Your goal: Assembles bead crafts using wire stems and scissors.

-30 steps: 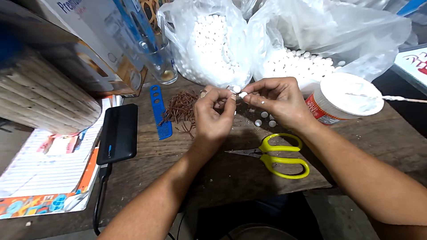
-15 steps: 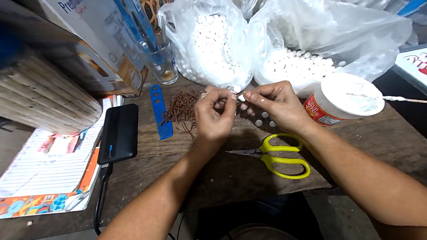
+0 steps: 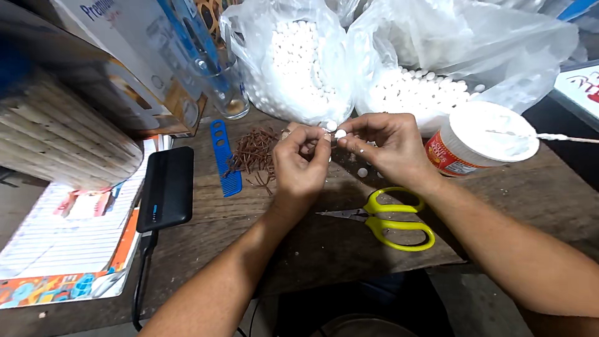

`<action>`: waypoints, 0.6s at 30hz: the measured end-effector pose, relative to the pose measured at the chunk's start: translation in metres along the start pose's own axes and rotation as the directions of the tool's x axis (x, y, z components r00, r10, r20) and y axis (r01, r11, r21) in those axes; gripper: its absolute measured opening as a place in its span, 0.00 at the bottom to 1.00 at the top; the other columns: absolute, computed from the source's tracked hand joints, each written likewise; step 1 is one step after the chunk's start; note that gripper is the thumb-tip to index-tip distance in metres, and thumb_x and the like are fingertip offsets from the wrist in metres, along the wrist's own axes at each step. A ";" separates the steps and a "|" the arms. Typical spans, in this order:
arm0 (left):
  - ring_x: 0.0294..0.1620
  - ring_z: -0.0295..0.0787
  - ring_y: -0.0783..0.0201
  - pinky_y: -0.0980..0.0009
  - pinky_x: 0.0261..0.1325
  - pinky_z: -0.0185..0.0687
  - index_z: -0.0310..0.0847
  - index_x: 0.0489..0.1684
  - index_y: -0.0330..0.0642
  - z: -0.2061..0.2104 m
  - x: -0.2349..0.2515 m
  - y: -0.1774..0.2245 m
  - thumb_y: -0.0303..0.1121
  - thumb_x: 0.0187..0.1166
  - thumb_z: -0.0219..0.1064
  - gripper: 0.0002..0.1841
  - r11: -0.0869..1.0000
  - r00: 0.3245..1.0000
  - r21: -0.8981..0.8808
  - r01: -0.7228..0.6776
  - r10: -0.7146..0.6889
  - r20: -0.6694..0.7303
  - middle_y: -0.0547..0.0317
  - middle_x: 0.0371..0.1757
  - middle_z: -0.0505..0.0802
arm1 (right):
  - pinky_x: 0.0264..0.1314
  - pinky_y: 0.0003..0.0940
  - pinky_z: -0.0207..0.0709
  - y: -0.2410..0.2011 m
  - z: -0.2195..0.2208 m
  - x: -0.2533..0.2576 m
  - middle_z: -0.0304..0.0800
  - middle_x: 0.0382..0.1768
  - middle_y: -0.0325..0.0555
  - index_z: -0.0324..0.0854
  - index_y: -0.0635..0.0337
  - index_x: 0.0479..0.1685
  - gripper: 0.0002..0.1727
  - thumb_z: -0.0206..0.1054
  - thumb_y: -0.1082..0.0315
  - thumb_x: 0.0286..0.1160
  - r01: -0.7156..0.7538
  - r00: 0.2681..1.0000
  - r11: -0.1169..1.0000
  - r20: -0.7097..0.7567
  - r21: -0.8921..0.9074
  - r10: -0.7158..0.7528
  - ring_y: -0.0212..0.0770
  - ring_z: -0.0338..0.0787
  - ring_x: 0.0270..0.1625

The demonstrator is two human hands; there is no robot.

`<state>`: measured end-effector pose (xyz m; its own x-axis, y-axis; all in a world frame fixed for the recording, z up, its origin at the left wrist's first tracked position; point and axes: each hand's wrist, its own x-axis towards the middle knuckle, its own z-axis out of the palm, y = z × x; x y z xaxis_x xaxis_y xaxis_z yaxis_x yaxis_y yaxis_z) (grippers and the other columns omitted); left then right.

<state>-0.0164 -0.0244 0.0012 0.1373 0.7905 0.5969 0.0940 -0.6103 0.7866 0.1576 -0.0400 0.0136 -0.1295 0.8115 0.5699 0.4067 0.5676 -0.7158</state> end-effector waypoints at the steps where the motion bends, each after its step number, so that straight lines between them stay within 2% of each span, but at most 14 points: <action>1: 0.29 0.78 0.83 0.90 0.31 0.74 0.84 0.35 0.34 0.000 0.000 0.000 0.20 0.76 0.65 0.03 1.000 1.000 -0.004 -0.004 0.004 -0.003 0.62 0.35 0.84 | 0.35 0.12 0.78 -0.002 0.000 0.000 0.90 0.33 0.34 0.89 0.64 0.44 0.05 0.70 0.74 0.74 -0.014 1.000 1.000 -0.002 0.000 0.014 0.18 0.83 0.30; 6: 0.32 0.80 0.82 0.90 0.35 0.75 0.84 0.35 0.33 0.002 -0.001 -0.001 0.20 0.75 0.65 0.03 1.000 1.000 -0.010 -0.008 0.008 -0.023 0.62 0.35 0.84 | 0.32 0.11 0.80 -0.009 0.005 -0.002 0.90 0.30 0.35 0.88 0.65 0.41 0.04 0.70 0.76 0.75 -0.056 0.998 0.997 -0.036 0.062 0.058 0.17 0.84 0.27; 18: 0.31 0.78 0.83 0.91 0.33 0.73 0.84 0.35 0.33 0.002 -0.001 -0.002 0.20 0.76 0.65 0.03 1.000 1.000 -0.021 -0.015 0.015 -0.018 0.63 0.36 0.83 | 0.29 0.12 0.78 -0.008 0.008 -0.003 0.87 0.26 0.31 0.88 0.64 0.38 0.06 0.66 0.73 0.80 -0.087 0.995 0.991 -0.040 0.100 0.091 0.17 0.82 0.24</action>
<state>-0.0148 -0.0241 -0.0012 0.1205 0.7824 0.6111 0.0710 -0.6208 0.7808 0.1473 -0.0462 0.0142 -0.0556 0.8537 0.5178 0.3239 0.5060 -0.7994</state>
